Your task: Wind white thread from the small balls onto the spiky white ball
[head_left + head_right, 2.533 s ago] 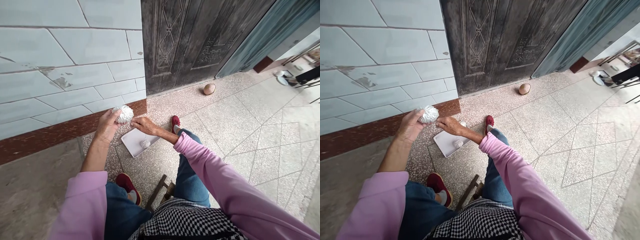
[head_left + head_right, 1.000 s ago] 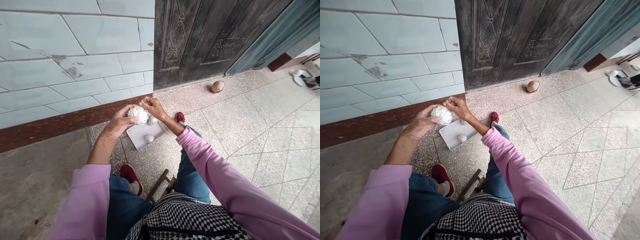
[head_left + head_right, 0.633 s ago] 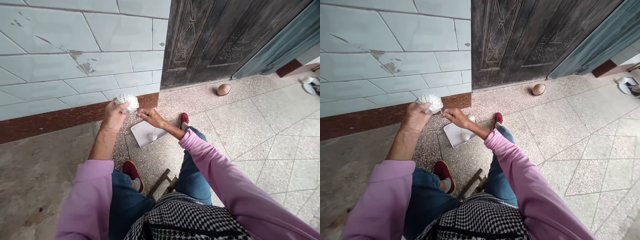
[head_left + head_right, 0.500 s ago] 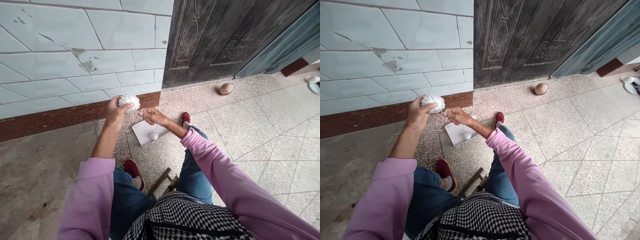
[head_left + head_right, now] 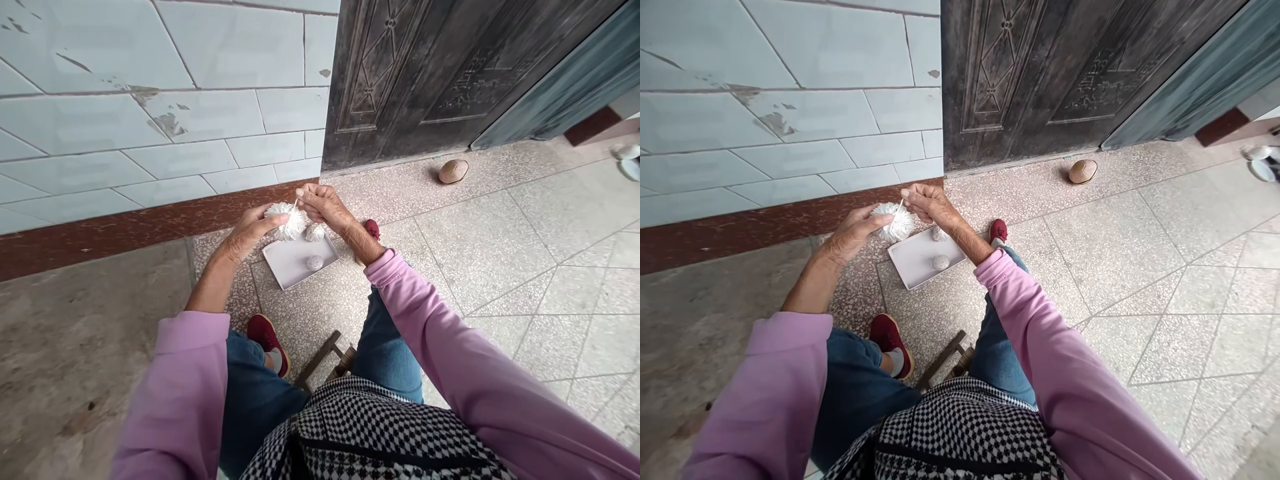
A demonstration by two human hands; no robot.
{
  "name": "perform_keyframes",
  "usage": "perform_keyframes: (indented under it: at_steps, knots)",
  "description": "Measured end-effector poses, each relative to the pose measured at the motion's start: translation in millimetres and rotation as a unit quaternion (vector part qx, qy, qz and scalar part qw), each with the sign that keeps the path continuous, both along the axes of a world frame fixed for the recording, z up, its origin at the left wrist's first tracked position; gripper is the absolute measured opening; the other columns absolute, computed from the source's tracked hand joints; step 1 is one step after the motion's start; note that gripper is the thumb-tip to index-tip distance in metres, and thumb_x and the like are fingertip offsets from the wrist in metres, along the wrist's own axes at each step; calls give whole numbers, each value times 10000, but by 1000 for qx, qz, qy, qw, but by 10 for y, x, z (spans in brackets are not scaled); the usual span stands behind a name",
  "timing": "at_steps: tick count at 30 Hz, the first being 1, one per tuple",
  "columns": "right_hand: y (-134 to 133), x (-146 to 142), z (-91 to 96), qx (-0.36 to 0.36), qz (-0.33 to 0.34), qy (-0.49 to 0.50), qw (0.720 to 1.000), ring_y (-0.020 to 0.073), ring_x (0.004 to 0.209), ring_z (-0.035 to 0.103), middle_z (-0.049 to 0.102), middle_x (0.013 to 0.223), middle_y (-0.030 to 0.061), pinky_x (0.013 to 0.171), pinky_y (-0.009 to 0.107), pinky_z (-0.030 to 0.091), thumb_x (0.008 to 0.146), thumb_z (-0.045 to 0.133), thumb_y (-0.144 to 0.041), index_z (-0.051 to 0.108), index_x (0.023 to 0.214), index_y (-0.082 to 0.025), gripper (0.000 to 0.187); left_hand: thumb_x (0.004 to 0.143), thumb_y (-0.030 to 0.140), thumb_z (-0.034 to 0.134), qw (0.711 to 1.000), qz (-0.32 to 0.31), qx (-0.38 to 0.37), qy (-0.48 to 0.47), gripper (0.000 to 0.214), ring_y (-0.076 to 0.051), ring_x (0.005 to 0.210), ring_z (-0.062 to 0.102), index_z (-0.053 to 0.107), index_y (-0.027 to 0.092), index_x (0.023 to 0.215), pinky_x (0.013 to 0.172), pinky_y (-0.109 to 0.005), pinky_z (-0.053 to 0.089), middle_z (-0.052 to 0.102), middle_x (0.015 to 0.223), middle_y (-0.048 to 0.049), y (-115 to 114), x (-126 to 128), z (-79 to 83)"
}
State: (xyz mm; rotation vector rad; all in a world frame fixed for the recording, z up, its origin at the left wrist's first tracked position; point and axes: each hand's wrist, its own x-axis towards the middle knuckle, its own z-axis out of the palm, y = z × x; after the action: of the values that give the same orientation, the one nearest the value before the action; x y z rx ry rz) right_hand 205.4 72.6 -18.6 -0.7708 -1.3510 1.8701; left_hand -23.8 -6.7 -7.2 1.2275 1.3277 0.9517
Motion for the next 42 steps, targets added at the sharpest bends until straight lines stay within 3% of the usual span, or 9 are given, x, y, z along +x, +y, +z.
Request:
perform_keyframes:
  at_steps: [9, 16, 20, 24, 28, 31, 34, 38, 42]
  knots:
    - [-57, -165, -94, -32, -18, -20, 999, 69, 533, 195, 300, 620, -152, 464, 186, 163, 1198, 1028, -643, 400, 890, -287, 785, 623, 603, 1094, 982, 22, 14, -187, 726, -369, 1061, 856, 880, 257, 1224, 852, -465, 735, 859, 1155, -126, 2, 34, 2]
    - [-112, -332, -305, 36, -8, -89, 995, 95, 572, 285, 399, 628, -111, 510, 206, 219, 1292, 865, -721, 509, 857, -254, 730, 581, 610, 1095, 955, 105, 29, -278, 788, -502, 1430, 772, 805, 261, 1226, 1120, -618, 716, 853, 1165, -168, 26, 68, 105]
    - [-225, -369, -358, 90, 53, -133, 986, 111, 619, 335, 427, 653, -89, 550, 225, 220, 1328, 791, -733, 651, 871, -207, 711, 516, 676, 1169, 939, 176, 77, -286, 884, -465, 1608, 646, 744, 267, 1175, 1210, -575, 654, 885, 1277, -150, 153, -192, 39]
    - [-261, -191, -251, 126, 149, -100, 976, 121, 626, 329, 413, 681, -99, 568, 248, 203, 1289, 791, -823, 750, 1035, -188, 685, 438, 661, 1204, 909, 307, 94, -266, 973, -385, 1620, 618, 588, 288, 1092, 1234, -539, 642, 862, 1283, -58, 290, -642, -162]
    - [-217, 38, -46, 158, 160, -67, 972, 115, 620, 295, 394, 688, -108, 570, 263, 183, 1238, 818, -881, 757, 1081, -188, 713, 461, 544, 1211, 905, 377, 67, -183, 989, -256, 1373, 690, 519, 271, 1112, 1176, -496, 660, 779, 1197, 33, 312, -982, -367]
    - [-192, 114, 104, 166, 157, -52, 972, 116, 623, 277, 368, 690, -110, 578, 268, 171, 1236, 809, -891, 736, 1081, -206, 706, 532, 419, 1252, 906, 393, 46, -152, 946, -194, 1235, 697, 539, 258, 1132, 1099, -427, 646, 758, 1143, 75, 280, -1019, -431]
    - [-148, 160, 213, 172, 129, -32, 976, 118, 608, 264, 364, 694, -106, 575, 267, 191, 1241, 788, -890, 708, 1058, -226, 693, 441, 415, 1276, 910, 385, 32, -152, 993, -208, 1232, 703, 591, 251, 1141, 1070, -427, 644, 766, 1155, 64, 247, -923, -407]
    - [-1, 277, 237, 194, 40, -104, 975, 127, 620, 322, 434, 702, -82, 602, 275, 276, 1335, 745, -657, 714, 1028, -212, 542, 386, 572, 1252, 915, 344, 59, -201, 1041, -268, 1363, 684, 527, 267, 1068, 1161, -493, 635, 758, 1162, 23, 203, -813, -310]
    - [115, 374, 132, 233, 25, -325, 916, 129, 743, 488, 616, 722, -19, 709, 302, 362, 1213, 810, -102, 718, 837, -161, 391, 420, 741, 1204, 926, 309, 103, -192, 1075, -348, 1488, 645, 448, 268, 1019, 1198, -580, 630, 784, 1209, -15, 164, -845, -215]
